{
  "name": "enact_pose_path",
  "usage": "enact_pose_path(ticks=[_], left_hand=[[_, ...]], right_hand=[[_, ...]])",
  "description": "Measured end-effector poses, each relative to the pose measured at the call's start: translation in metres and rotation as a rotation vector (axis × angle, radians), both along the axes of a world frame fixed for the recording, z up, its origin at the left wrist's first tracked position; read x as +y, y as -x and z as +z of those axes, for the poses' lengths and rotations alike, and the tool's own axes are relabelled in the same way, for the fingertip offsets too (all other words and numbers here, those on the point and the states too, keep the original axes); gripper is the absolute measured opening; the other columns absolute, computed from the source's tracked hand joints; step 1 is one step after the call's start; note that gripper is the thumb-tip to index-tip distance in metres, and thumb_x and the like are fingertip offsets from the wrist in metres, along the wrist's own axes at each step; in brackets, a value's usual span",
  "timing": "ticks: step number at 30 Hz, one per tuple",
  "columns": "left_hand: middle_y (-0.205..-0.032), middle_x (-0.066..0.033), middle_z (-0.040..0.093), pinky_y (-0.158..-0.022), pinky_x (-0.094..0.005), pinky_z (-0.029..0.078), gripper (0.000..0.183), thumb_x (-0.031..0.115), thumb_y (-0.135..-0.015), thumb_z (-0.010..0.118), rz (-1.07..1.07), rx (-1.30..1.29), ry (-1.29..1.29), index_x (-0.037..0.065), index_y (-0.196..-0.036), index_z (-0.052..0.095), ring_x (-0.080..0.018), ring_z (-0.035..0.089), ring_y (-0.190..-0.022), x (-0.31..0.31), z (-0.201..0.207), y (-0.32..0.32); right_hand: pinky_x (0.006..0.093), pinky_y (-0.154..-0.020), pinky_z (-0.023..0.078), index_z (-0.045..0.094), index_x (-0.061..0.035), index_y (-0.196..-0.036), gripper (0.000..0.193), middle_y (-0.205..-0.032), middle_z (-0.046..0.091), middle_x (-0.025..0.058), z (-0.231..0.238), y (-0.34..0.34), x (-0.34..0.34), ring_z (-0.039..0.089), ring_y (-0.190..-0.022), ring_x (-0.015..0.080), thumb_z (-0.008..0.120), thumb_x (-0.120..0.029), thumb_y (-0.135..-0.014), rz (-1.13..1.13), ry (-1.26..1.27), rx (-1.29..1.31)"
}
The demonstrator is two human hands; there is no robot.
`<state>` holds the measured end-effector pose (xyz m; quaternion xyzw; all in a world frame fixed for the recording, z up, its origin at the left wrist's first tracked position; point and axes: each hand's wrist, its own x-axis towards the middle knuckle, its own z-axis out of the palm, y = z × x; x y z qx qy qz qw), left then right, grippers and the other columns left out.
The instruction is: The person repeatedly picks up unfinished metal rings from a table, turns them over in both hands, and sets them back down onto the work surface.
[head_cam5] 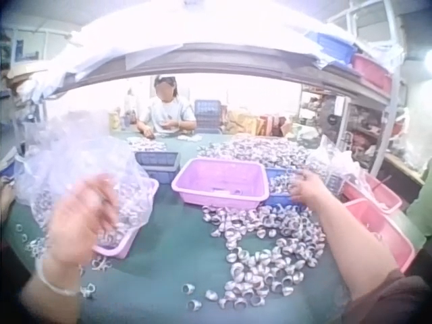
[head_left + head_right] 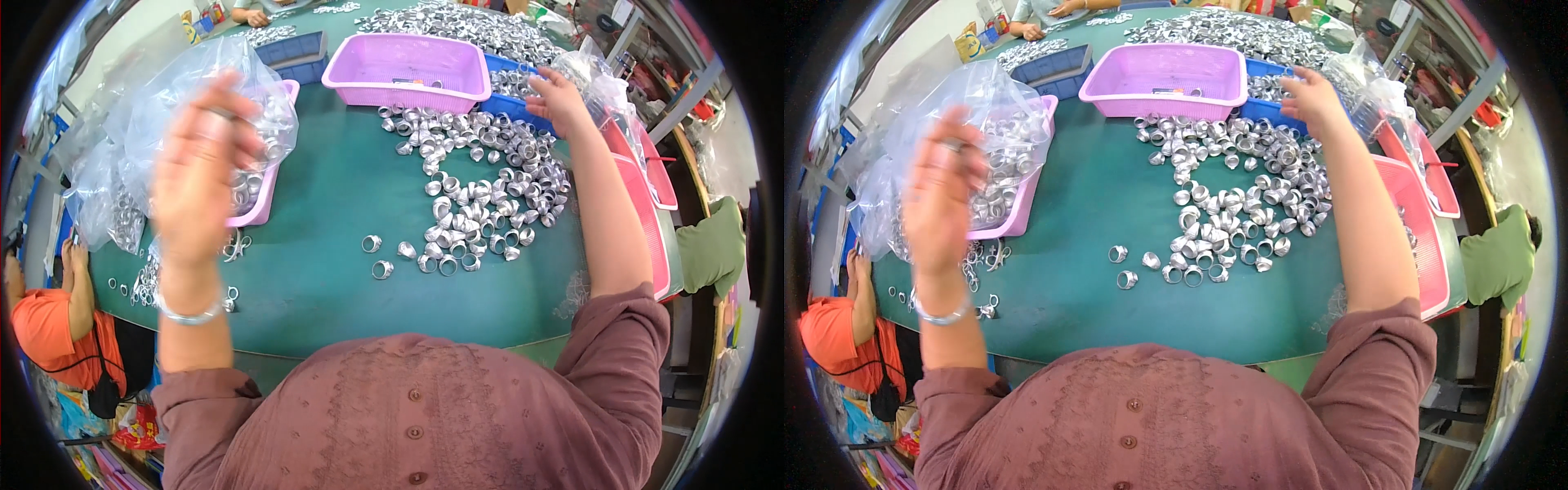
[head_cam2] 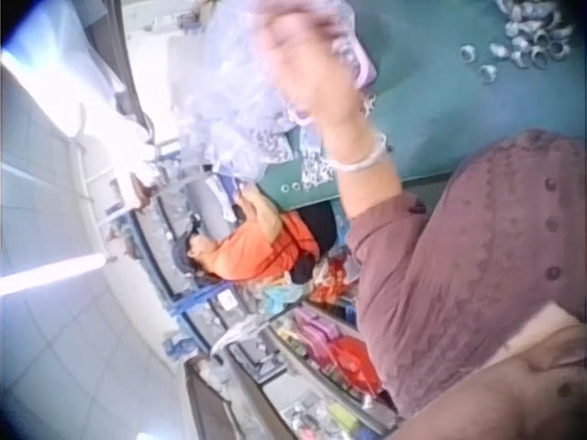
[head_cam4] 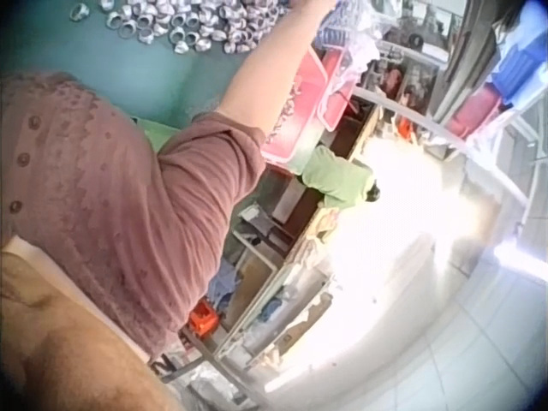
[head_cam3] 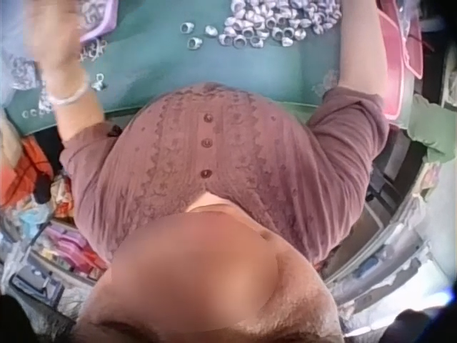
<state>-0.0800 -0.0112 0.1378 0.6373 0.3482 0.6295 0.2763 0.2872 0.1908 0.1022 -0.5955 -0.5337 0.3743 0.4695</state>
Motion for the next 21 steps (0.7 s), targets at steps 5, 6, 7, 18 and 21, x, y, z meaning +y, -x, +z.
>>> enact_pose_path(ticks=[5,6,7,18,21], left_hand=[[-0.098,-0.0073,0.058,-0.067,-0.0188,0.040,0.034,0.016,-0.090,0.047,0.508,0.333,-0.411,0.000,-0.120,0.048,-0.0083,0.052,-0.077,0.029,0.070,0.083],[-0.096,-0.0071,0.059,-0.069,-0.0199,0.041,0.034,0.017,-0.090,0.048,0.620,0.430,-0.285,0.001,-0.119,0.049,-0.0089,0.053,-0.078,0.039,0.075,0.099],[-0.094,-0.0068,0.060,-0.071,-0.0210,0.041,0.034,0.017,-0.089,0.050,0.736,0.528,-0.155,0.002,-0.119,0.050,-0.0094,0.053,-0.079,0.045,0.078,0.114],[-0.078,-0.0067,0.061,-0.058,-0.0240,0.044,0.014,0.006,-0.079,0.059,0.661,0.661,-0.531,0.005,-0.092,0.064,-0.0132,0.054,-0.063,0.032,0.027,-0.003],[-0.081,-0.0088,0.058,-0.057,-0.0266,0.042,0.015,0.005,-0.077,0.061,0.225,0.772,-0.434,0.002,-0.091,0.060,-0.0170,0.053,-0.064,0.031,-0.027,-0.057]], right_hand=[[0.0282,-0.068,0.048,0.058,-0.0015,-0.106,0.028,-0.087,0.062,0.0058,-0.048,0.032,-0.041,0.058,-0.075,0.0146,0.059,-0.013,-0.080,0.503,-0.153,-0.520],[0.0294,-0.068,0.048,0.059,-0.0020,-0.105,0.028,-0.085,0.063,0.0060,-0.058,0.041,-0.050,0.059,-0.075,0.0158,0.059,-0.012,-0.079,0.588,-0.246,-0.623],[0.0311,-0.070,0.048,0.059,-0.0033,-0.105,0.028,-0.085,0.063,0.0078,-0.059,0.052,-0.061,0.059,-0.076,0.0187,0.059,-0.011,-0.078,0.651,-0.229,-0.702],[0.0411,-0.079,0.045,0.061,-0.0074,-0.096,0.027,-0.091,0.061,0.0121,-0.088,0.059,-0.093,0.056,-0.091,0.0301,0.063,-0.009,-0.070,0.663,-0.317,-0.998],[0.0400,-0.078,0.043,0.059,-0.0069,-0.092,0.023,-0.090,0.061,0.0097,-0.088,0.069,-0.101,0.056,-0.091,0.0287,0.064,-0.011,-0.070,0.588,-0.403,-0.931]])
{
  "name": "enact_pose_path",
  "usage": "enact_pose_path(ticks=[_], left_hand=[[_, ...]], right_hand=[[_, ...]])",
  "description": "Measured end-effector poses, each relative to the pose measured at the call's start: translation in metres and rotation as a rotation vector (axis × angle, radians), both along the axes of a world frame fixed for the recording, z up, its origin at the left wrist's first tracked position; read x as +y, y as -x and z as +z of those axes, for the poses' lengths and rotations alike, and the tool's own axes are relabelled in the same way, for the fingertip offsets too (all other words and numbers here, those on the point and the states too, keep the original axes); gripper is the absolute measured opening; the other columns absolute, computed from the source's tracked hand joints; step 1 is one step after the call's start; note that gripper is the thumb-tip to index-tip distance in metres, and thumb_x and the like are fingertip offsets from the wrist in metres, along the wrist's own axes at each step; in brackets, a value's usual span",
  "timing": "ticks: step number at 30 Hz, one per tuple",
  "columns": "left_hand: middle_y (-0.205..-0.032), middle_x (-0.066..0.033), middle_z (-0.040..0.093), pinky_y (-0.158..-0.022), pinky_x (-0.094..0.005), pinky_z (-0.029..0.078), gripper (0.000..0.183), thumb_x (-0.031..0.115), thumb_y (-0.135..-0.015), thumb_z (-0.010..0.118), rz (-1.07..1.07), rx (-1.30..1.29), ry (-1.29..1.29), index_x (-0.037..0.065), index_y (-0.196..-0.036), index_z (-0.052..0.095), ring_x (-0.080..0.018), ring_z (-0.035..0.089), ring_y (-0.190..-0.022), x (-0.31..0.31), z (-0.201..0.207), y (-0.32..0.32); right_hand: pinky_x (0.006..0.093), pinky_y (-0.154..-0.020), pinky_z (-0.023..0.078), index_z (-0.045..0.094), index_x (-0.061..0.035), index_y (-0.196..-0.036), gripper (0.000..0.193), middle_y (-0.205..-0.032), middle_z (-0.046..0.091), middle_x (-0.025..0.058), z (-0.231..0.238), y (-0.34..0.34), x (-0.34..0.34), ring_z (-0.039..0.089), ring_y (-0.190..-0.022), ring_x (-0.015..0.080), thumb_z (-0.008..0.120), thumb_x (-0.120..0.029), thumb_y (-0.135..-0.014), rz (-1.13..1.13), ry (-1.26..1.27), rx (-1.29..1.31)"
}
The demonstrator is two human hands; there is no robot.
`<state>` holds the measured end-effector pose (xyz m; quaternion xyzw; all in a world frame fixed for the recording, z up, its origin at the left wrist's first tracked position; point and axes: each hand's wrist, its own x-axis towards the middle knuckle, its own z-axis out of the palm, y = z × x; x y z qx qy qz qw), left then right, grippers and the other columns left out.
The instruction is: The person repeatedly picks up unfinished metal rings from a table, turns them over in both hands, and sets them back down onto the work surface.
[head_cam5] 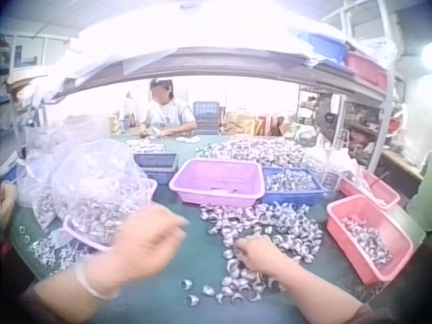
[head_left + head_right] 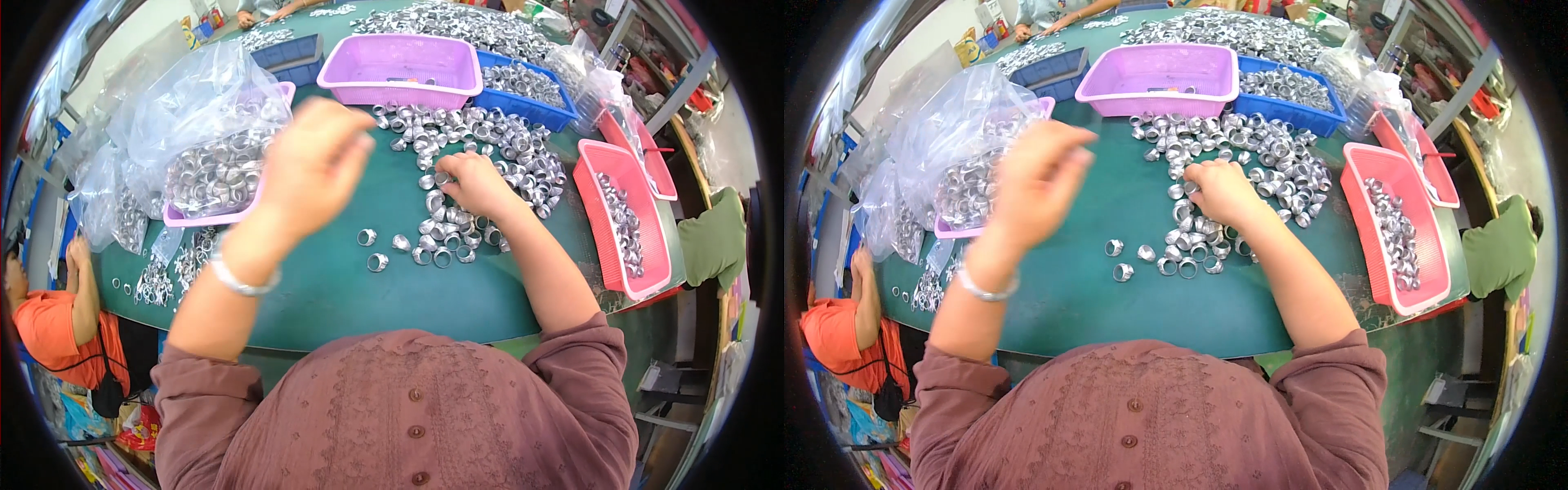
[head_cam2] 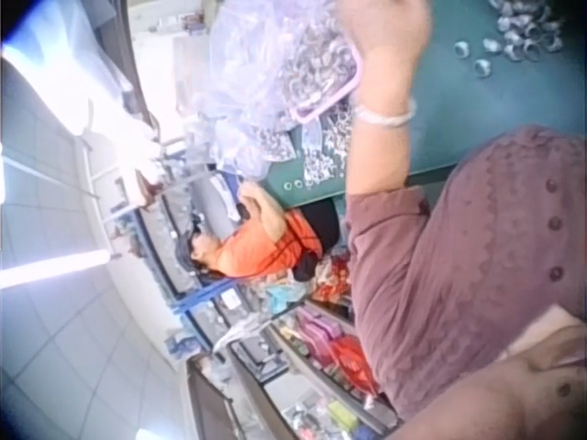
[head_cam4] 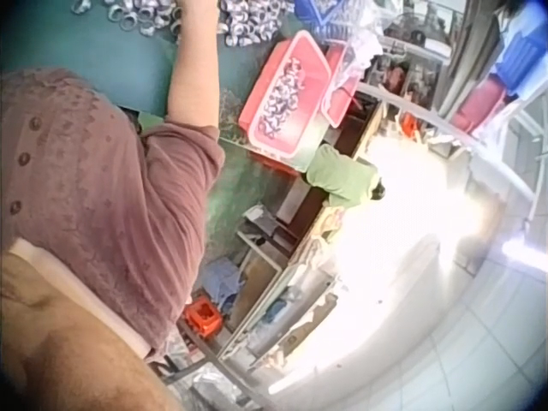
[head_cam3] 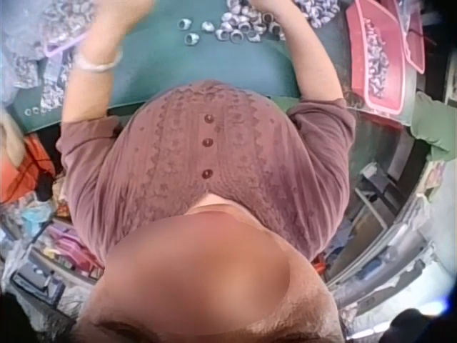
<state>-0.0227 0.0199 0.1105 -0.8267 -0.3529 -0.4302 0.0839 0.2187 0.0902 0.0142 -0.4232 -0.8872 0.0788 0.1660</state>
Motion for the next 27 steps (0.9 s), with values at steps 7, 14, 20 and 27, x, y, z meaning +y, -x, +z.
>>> enact_pose_path(ticks=[7,14,20,27], left_hand=[[-0.082,-0.0105,0.053,-0.067,-0.0334,0.044,0.024,0.016,-0.076,0.064,0.116,0.034,0.662,0.004,-0.097,0.060,-0.0232,0.054,-0.072,0.048,-0.110,-0.059],[-0.080,-0.0079,0.056,-0.064,-0.0280,0.045,0.011,0.010,-0.080,0.061,0.101,-0.152,0.836,0.002,-0.087,0.057,-0.0155,0.056,-0.073,0.047,-0.118,-0.058],[-0.081,-0.0044,0.057,-0.063,-0.0226,0.048,0.011,0.012,-0.087,0.054,-0.209,-0.819,1.141,0.002,-0.089,0.053,-0.0109,0.058,-0.073,0.013,-0.098,-0.047],[-0.101,-0.0101,0.054,-0.073,-0.0264,0.049,0.014,0.002,-0.083,0.057,-0.388,-0.985,1.012,0.001,-0.095,0.051,-0.0155,0.058,-0.084,-0.009,-0.105,-0.036]], right_hand=[[0.0404,-0.078,0.040,0.059,-0.0076,-0.090,0.022,-0.085,0.061,0.0083,-0.010,-0.001,-0.002,0.054,-0.086,0.0285,0.064,-0.013,-0.070,-0.029,0.037,0.101],[0.0303,-0.070,0.047,0.056,-0.0054,-0.111,0.038,-0.093,0.062,0.0094,-0.007,-0.008,-0.012,0.059,-0.082,0.0191,0.061,-0.002,-0.074,-0.026,0.149,0.559],[0.0256,-0.075,0.046,0.051,0.0025,-0.115,0.034,-0.102,0.058,0.0067,0.000,-0.006,-0.023,0.057,-0.086,0.0125,0.055,0.000,-0.081,0.125,1.008,1.189],[0.0273,-0.080,0.047,0.050,0.0034,-0.113,0.034,-0.102,0.057,0.0074,0.006,0.012,-0.040,0.057,-0.088,0.0152,0.058,0.003,-0.079,0.180,1.077,1.277]])
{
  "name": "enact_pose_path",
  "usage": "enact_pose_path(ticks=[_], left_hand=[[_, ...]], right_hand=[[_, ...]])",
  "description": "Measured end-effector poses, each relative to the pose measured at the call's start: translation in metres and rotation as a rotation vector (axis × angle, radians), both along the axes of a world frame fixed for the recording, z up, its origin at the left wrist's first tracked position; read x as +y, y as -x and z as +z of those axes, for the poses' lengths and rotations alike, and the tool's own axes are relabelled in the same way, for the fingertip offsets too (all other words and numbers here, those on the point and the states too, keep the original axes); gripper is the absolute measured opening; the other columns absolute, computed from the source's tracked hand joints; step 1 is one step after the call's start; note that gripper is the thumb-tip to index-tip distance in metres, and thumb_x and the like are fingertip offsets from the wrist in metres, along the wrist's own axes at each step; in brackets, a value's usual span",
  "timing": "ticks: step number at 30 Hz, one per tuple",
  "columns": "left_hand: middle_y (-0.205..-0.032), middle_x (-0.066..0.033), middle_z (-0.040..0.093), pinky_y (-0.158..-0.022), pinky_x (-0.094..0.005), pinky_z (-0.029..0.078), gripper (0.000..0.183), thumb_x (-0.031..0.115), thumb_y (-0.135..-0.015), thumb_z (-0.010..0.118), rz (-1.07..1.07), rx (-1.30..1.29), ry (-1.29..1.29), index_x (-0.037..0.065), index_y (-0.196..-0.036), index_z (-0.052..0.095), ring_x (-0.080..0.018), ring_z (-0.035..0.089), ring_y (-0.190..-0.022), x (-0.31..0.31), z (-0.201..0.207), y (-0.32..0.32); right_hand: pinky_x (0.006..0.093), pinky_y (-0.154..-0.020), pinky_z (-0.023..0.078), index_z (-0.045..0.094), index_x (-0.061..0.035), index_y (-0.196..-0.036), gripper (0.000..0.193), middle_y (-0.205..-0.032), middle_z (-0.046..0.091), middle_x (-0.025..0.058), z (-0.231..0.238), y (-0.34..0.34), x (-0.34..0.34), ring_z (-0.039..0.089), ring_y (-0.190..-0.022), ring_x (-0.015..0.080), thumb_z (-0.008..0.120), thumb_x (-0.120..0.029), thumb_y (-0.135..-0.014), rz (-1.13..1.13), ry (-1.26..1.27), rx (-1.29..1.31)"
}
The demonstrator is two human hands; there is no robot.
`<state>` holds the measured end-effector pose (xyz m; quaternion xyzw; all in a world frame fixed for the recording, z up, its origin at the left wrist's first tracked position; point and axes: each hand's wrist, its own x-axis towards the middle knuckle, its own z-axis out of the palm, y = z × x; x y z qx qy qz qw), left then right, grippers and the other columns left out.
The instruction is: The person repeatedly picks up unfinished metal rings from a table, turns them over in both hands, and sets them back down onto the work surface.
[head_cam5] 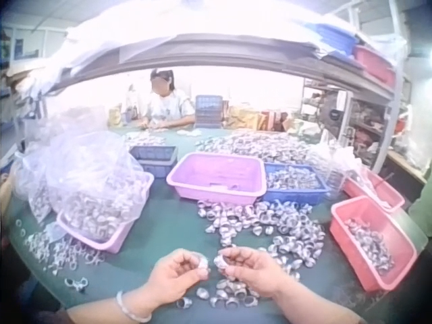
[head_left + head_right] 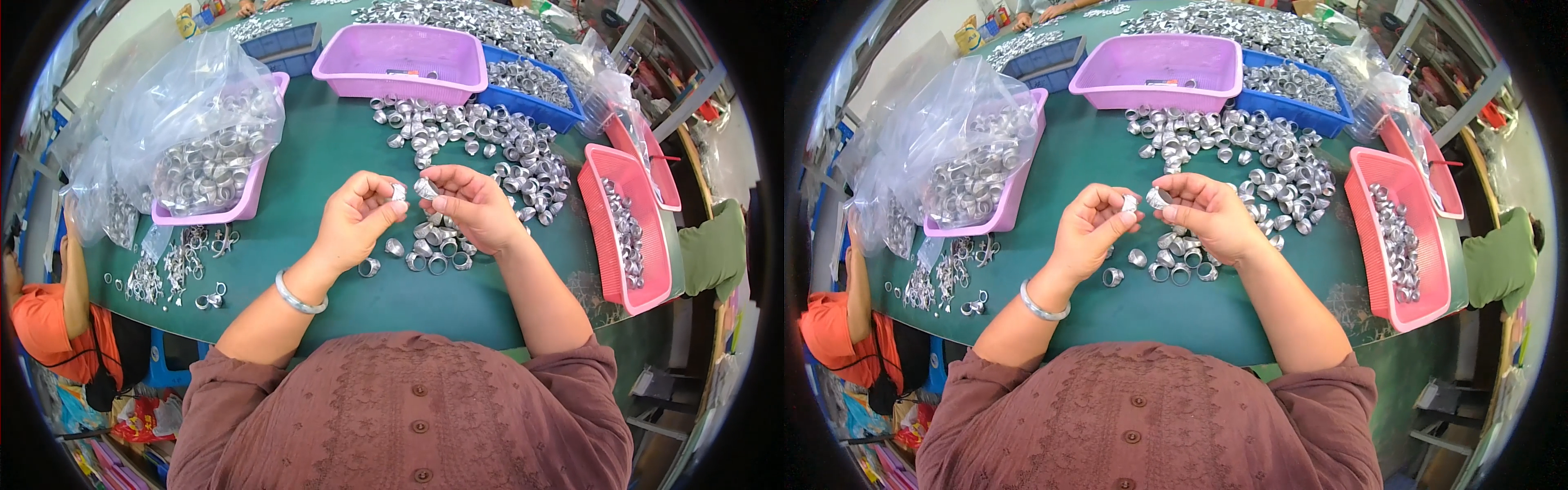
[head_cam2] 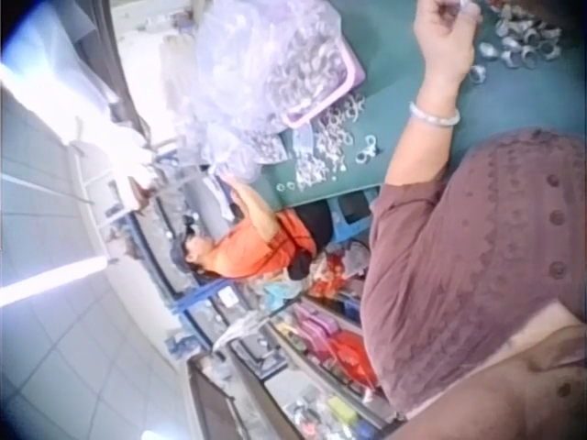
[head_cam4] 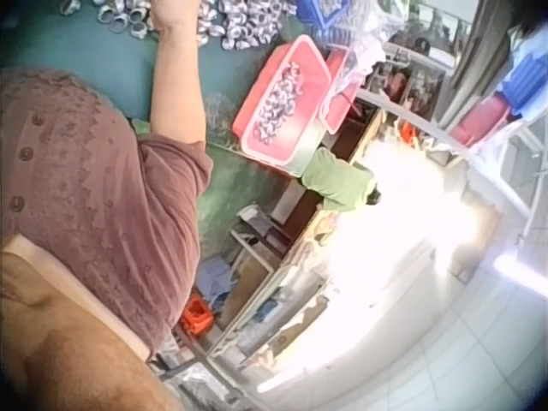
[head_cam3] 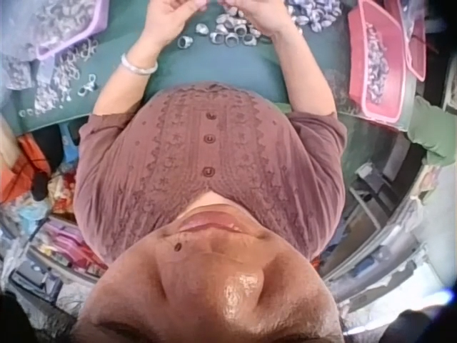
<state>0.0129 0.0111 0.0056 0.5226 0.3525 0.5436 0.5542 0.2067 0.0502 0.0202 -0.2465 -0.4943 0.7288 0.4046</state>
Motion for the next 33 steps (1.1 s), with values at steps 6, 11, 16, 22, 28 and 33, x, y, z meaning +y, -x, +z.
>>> enact_pose_path(ticks=[6,11,16,22,28,33], left_hand=[[-0.110,-0.0130,0.052,-0.085,-0.0296,0.044,0.044,-0.008,-0.076,0.057,0.024,0.067,-0.275,0.004,-0.112,0.035,-0.0175,0.052,-0.100,-0.003,0.001,-0.008],[-0.112,-0.0125,0.054,-0.087,-0.0287,0.043,0.056,-0.008,-0.076,0.058,0.002,0.084,-0.336,0.006,-0.123,0.030,-0.0171,0.051,-0.103,-0.004,-0.001,-0.004],[-0.114,-0.0124,0.053,-0.086,-0.0265,0.043,0.062,-0.007,-0.076,0.058,-0.081,-0.173,-0.136,0.007,-0.129,0.027,-0.0157,0.052,-0.102,-0.005,0.003,-0.008],[-0.118,-0.0127,0.052,-0.085,-0.0248,0.043,0.062,-0.007,-0.077,0.058,-0.120,-0.262,-0.104,0.007,-0.129,0.028,-0.0146,0.052,-0.103,-0.006,0.003,-0.008],[-0.118,-0.0126,0.052,-0.085,-0.0251,0.043,0.060,-0.007,-0.078,0.057,-0.118,-0.257,-0.104,0.007,-0.129,0.029,-0.0142,0.053,-0.102,-0.006,0.002,-0.008],[-0.114,-0.0116,0.054,-0.085,-0.0250,0.043,0.053,-0.005,-0.078,0.058,-0.047,-0.184,-0.101,0.003,-0.125,0.035,-0.0134,0.053,-0.099,-0.004,0.001,-0.007]], right_hand=[[0.0305,-0.086,0.047,0.050,0.0017,-0.110,0.033,-0.103,0.055,0.0075,-0.007,-0.002,0.002,0.055,-0.094,0.0152,0.058,0.006,-0.078,0.077,-0.039,0.146],[0.0318,-0.087,0.046,0.050,0.0008,-0.110,0.034,-0.105,0.055,0.0078,-0.008,-0.002,0.001,0.055,-0.095,0.0160,0.057,0.007,-0.078,0.145,-0.063,0.206],[0.0288,-0.085,0.045,0.051,-0.0005,-0.108,0.034,-0.108,0.054,0.0080,-0.011,-0.003,0.000,0.053,-0.099,0.0144,0.055,0.010,-0.077,0.071,-0.291,0.032],[0.0300,-0.088,0.042,0.052,-0.0006,-0.106,0.034,-0.113,0.050,0.0085,-0.010,0.003,-0.002,0.050,-0.102,0.0148,0.054,0.013,-0.076,0.070,-0.406,0.101],[0.0299,-0.087,0.042,0.051,-0.0003,-0.106,0.034,-0.112,0.050,0.0083,-0.010,0.003,-0.003,0.050,-0.102,0.0148,0.055,0.013,-0.075,0.043,-0.453,0.085],[0.0263,-0.081,0.043,0.051,0.0005,-0.106,0.033,-0.105,0.052,0.0058,-0.005,0.006,-0.008,0.052,-0.093,0.0123,0.058,0.010,-0.075,-0.025,-0.351,0.019]])
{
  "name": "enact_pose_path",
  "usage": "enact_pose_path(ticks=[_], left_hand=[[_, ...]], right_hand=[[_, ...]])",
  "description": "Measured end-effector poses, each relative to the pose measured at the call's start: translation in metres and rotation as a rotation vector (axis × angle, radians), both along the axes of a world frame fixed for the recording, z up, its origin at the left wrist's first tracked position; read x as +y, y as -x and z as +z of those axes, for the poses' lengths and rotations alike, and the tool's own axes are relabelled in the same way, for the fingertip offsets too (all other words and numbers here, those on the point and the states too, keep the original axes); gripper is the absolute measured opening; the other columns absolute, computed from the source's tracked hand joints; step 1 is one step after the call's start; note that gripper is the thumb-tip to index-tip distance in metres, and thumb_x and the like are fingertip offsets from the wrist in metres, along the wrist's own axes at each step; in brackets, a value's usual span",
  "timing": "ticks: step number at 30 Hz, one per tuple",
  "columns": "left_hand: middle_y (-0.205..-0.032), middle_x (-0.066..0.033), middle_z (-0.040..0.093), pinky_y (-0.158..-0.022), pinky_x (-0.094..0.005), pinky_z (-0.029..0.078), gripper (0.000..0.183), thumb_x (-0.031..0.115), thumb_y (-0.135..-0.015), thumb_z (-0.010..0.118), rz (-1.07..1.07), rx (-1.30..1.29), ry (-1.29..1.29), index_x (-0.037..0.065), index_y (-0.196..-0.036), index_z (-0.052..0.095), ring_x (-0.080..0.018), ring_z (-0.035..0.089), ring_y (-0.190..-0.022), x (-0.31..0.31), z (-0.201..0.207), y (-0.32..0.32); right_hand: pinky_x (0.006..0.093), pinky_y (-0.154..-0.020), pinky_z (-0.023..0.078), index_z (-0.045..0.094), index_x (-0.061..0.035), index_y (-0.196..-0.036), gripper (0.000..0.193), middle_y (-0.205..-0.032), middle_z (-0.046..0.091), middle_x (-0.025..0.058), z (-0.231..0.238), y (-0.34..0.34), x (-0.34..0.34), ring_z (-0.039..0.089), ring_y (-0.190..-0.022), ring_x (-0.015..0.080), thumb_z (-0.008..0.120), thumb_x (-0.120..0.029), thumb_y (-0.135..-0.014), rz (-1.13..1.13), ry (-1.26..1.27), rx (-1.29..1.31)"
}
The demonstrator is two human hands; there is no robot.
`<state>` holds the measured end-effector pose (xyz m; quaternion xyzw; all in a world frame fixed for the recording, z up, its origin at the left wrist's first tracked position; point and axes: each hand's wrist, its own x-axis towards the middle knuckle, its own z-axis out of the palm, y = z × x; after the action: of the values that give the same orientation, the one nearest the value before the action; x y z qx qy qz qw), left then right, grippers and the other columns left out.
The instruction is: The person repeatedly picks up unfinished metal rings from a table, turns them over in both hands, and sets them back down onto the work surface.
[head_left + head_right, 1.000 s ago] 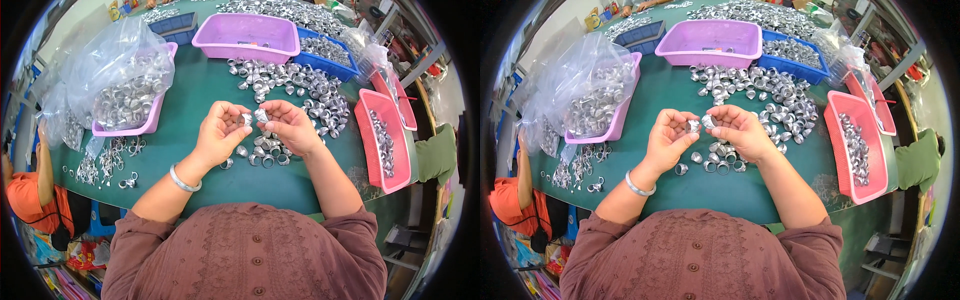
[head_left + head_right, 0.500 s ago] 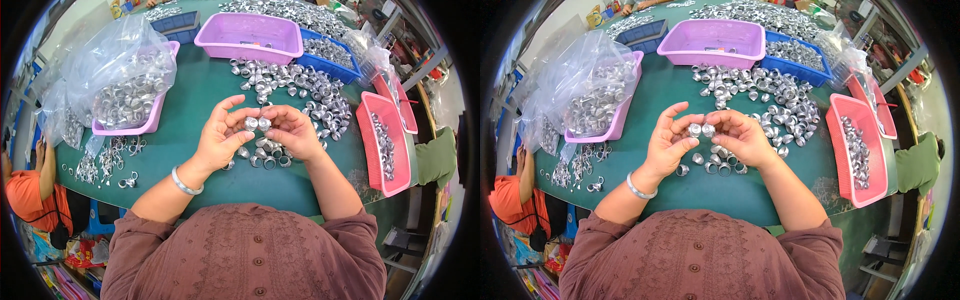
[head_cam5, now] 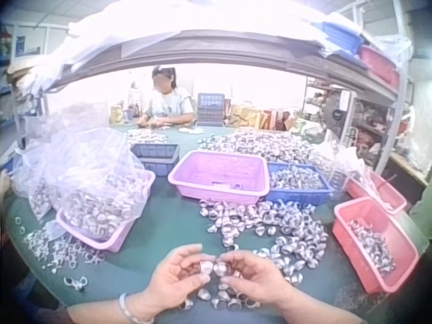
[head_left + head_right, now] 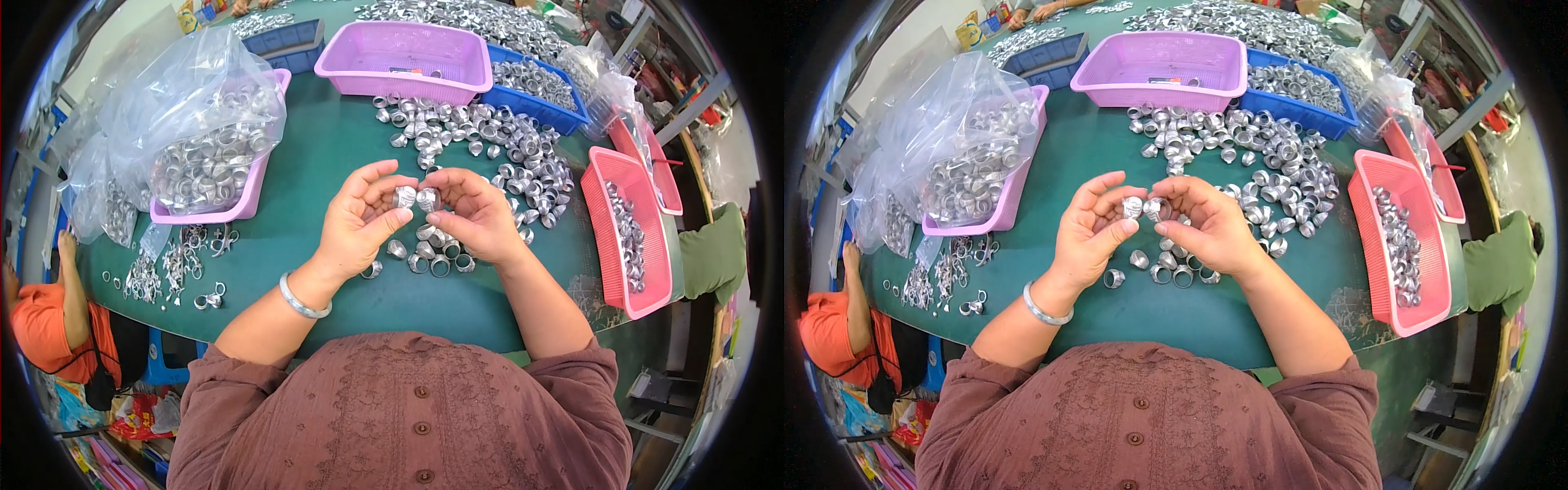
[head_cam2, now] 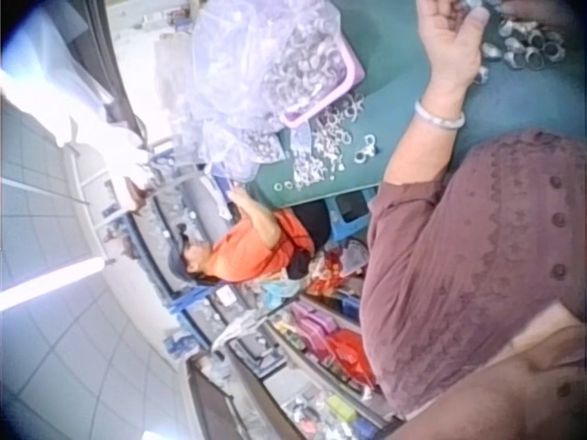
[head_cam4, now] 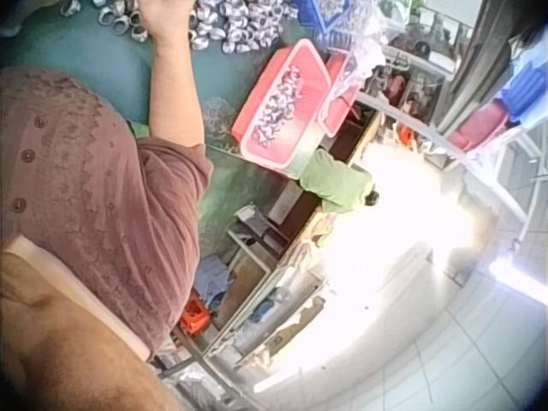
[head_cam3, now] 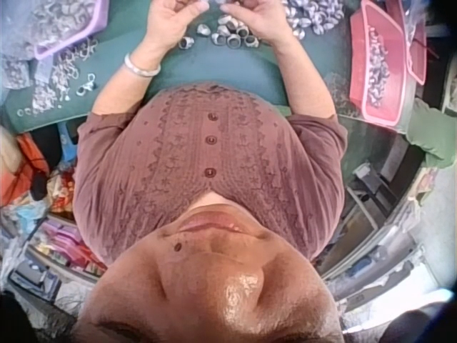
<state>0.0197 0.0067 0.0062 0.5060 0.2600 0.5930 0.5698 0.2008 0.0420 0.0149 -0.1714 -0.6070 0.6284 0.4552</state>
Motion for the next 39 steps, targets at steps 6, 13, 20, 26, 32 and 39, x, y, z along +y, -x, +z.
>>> enact_pose_path(ticks=[6,13,20,26,32,39], left_hand=[[-0.104,-0.0087,0.055,-0.078,-0.0238,0.042,0.054,-0.008,-0.075,0.058,0.143,0.462,-0.166,0.002,-0.123,0.038,-0.0090,0.049,-0.083,0.005,-0.009,0.006],[-0.101,-0.0081,0.056,-0.074,-0.0234,0.039,0.075,-0.008,-0.071,0.059,0.228,0.425,-0.262,0.004,-0.135,0.023,-0.0092,0.047,-0.080,0.003,-0.006,0.001],[-0.101,-0.0090,0.057,-0.074,-0.0242,0.041,0.079,-0.008,-0.070,0.060,0.273,0.499,-0.280,0.004,-0.136,0.018,-0.0099,0.049,-0.081,0.003,-0.006,0.001],[-0.098,-0.0072,0.060,-0.069,-0.0247,0.044,0.075,0.000,-0.070,0.065,0.348,0.544,-0.322,0.006,-0.134,0.026,-0.0120,0.054,-0.076,0.004,-0.008,0.002],[-0.108,-0.0091,0.058,-0.077,-0.0229,0.041,0.049,0.005,-0.081,0.058,0.190,0.370,-0.029,0.001,-0.126,0.039,-0.0096,0.051,-0.084,0.005,-0.001,0.004],[-0.108,-0.0105,0.058,-0.081,-0.0276,0.045,0.032,0.017,-0.091,0.046,-0.217,-0.233,0.487,0.000,-0.118,0.049,-0.0171,0.056,-0.096,0.012,-0.004,0.012]], right_hand=[[0.0222,-0.066,0.044,0.054,-0.0003,-0.101,0.031,-0.091,0.053,0.0028,0.000,-0.002,0.002,0.050,-0.074,0.0088,0.063,0.004,-0.071,-0.220,-0.268,-0.260],[0.0212,-0.060,0.042,0.057,-0.0015,-0.096,0.029,-0.087,0.053,0.0031,0.006,-0.002,0.001,0.049,-0.068,0.0094,0.065,0.001,-0.068,-0.342,-0.497,-0.452],[0.0209,-0.061,0.042,0.050,-0.0032,-0.112,0.042,-0.095,0.058,0.0046,-0.002,-0.003,0.002,0.050,-0.073,0.0073,0.063,-0.001,-0.072,-0.298,-0.350,-0.417],[0.0213,-0.063,0.043,0.049,-0.0043,-0.115,0.033,-0.097,0.058,0.0062,-0.004,0.000,0.001,0.051,-0.074,0.0080,0.054,-0.002,-0.082,-0.156,0.010,-0.228],[0.0254,-0.065,0.047,0.047,-0.0021,-0.117,0.030,-0.095,0.060,0.0134,0.002,-0.008,0.008,0.058,-0.072,0.0145,0.048,-0.012,-0.089,0.132,0.499,0.000],[0.0330,-0.066,0.052,0.049,0.0046,-0.111,0.029,-0.095,0.061,0.0190,0.003,-0.010,0.011,0.062,-0.076,0.0265,0.044,-0.015,-0.090,0.196,0.645,0.062]])
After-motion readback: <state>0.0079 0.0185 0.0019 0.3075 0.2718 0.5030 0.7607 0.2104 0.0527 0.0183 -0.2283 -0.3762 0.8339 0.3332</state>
